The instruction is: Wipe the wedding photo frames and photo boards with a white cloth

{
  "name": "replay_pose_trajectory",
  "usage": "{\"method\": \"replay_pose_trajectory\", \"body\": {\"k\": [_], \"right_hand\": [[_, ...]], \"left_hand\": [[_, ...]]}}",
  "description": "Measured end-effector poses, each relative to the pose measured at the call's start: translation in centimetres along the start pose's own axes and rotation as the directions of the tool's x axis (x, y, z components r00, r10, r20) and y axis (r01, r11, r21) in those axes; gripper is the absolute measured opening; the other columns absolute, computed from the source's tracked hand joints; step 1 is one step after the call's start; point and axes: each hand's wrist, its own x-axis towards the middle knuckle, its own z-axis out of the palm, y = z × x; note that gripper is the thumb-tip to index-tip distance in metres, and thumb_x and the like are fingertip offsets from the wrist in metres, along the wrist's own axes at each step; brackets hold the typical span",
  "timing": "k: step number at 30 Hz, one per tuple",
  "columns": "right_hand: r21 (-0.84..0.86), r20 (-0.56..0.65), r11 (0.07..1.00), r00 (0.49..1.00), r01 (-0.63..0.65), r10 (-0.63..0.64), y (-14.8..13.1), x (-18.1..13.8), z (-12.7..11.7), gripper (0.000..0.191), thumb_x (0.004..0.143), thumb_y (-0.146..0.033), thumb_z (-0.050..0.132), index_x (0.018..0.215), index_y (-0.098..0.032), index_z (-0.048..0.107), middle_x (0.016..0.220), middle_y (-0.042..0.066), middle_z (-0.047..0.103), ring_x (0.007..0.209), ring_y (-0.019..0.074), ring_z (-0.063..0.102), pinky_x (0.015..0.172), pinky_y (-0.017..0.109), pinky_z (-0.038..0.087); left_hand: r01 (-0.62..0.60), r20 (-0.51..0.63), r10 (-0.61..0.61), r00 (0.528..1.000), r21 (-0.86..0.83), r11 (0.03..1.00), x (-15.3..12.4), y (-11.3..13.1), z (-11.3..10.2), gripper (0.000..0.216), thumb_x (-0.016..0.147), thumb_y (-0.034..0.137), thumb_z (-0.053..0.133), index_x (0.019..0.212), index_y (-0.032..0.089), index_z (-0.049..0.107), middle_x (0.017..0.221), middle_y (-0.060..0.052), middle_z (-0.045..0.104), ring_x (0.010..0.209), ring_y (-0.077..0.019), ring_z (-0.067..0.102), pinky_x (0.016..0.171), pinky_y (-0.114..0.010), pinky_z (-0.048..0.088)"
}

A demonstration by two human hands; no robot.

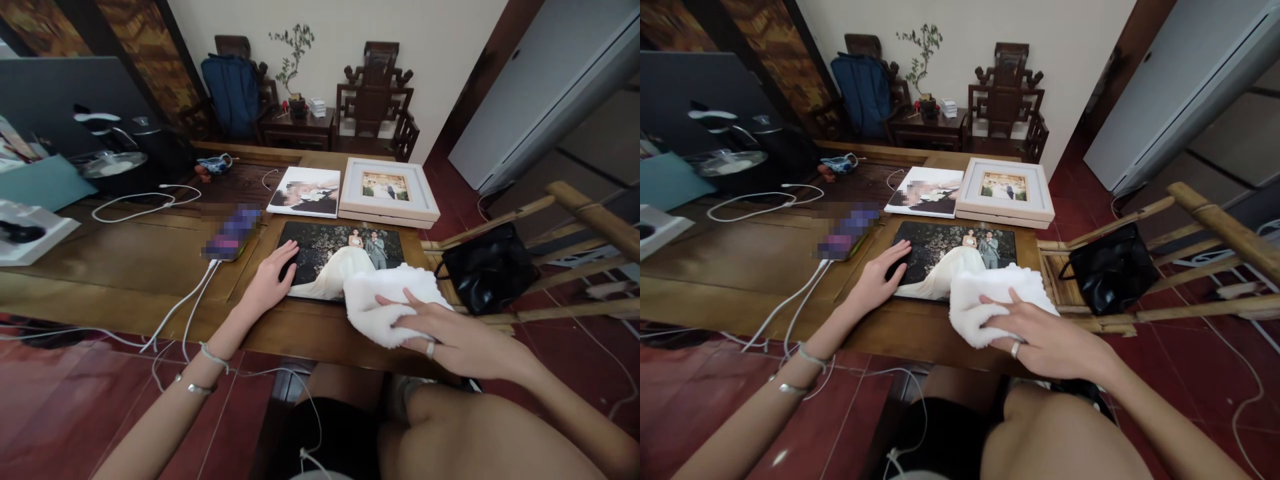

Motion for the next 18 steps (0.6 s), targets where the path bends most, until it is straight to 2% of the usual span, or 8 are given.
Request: {"method": "replay_pose_trajectory", "body": {"k": [4,8,10,14,18], "right_hand": [[-0.016,-0.040,1.000,0.999,-0.018,0.018,1.4,1.9,-0.2,0.036,0.095,-0.038,0.035,0.119,-0.034,0.062,0.136,-0.005,0.053,0.131,0.0287,0.041,0.111,0.051,0.027],[-0.060,-0.129,0.989,0.983,-0.137,0.128,4.8,5.5,-1.0,0.041,0.093,-0.044,0.035,0.123,-0.030,0.060,0.137,-0.001,0.053,0.131,0.0353,0.039,0.105,0.056,0.031],[-0.067,-0.174,0.981,0.970,-0.182,0.168,6.3,7.2,-1.9,0.045,0.093,-0.046,0.035,0.128,-0.029,0.057,0.138,0.001,0.052,0.128,0.0359,0.041,0.104,0.055,0.032],[-0.085,-0.247,0.983,0.959,-0.162,0.137,8.0,9.5,-3.4,0.048,0.094,-0.044,0.032,0.133,-0.025,0.053,0.137,0.003,0.053,0.122,0.0327,0.048,0.103,0.049,0.034],[-0.122,-0.321,0.982,0.942,-0.144,0.098,7.9,9.8,-2.3,0.043,0.094,-0.037,0.032,0.127,-0.024,0.057,0.137,0.004,0.053,0.128,0.0325,0.043,0.108,0.056,0.023]], "left_hand": [[-0.010,-0.003,0.010,1.000,0.003,1.000,0.0,0.0,-0.1,0.038,0.090,0.026,0.044,0.123,0.012,0.057,0.134,-0.014,0.055,0.129,-0.0251,0.046,0.109,-0.048,0.037],[-0.010,-0.001,0.010,1.000,0.004,1.000,0.0,0.0,-0.1,0.037,0.090,0.025,0.044,0.122,0.012,0.057,0.133,-0.014,0.055,0.129,-0.0251,0.047,0.109,-0.048,0.038],[-0.012,0.001,0.012,1.000,0.006,1.000,0.0,-0.1,-0.1,0.037,0.090,0.025,0.045,0.122,0.012,0.057,0.133,-0.014,0.055,0.129,-0.0250,0.047,0.109,-0.048,0.038],[-0.017,-0.001,0.017,1.000,0.003,1.000,0.0,-0.2,-0.1,0.037,0.090,0.026,0.045,0.122,0.013,0.057,0.133,-0.014,0.055,0.129,-0.0253,0.047,0.109,-0.048,0.038],[-0.014,-0.003,0.014,1.000,0.003,1.000,0.0,-0.2,-0.1,0.037,0.090,0.026,0.045,0.123,0.014,0.057,0.133,-0.013,0.055,0.128,-0.0254,0.047,0.108,-0.048,0.038]]}}
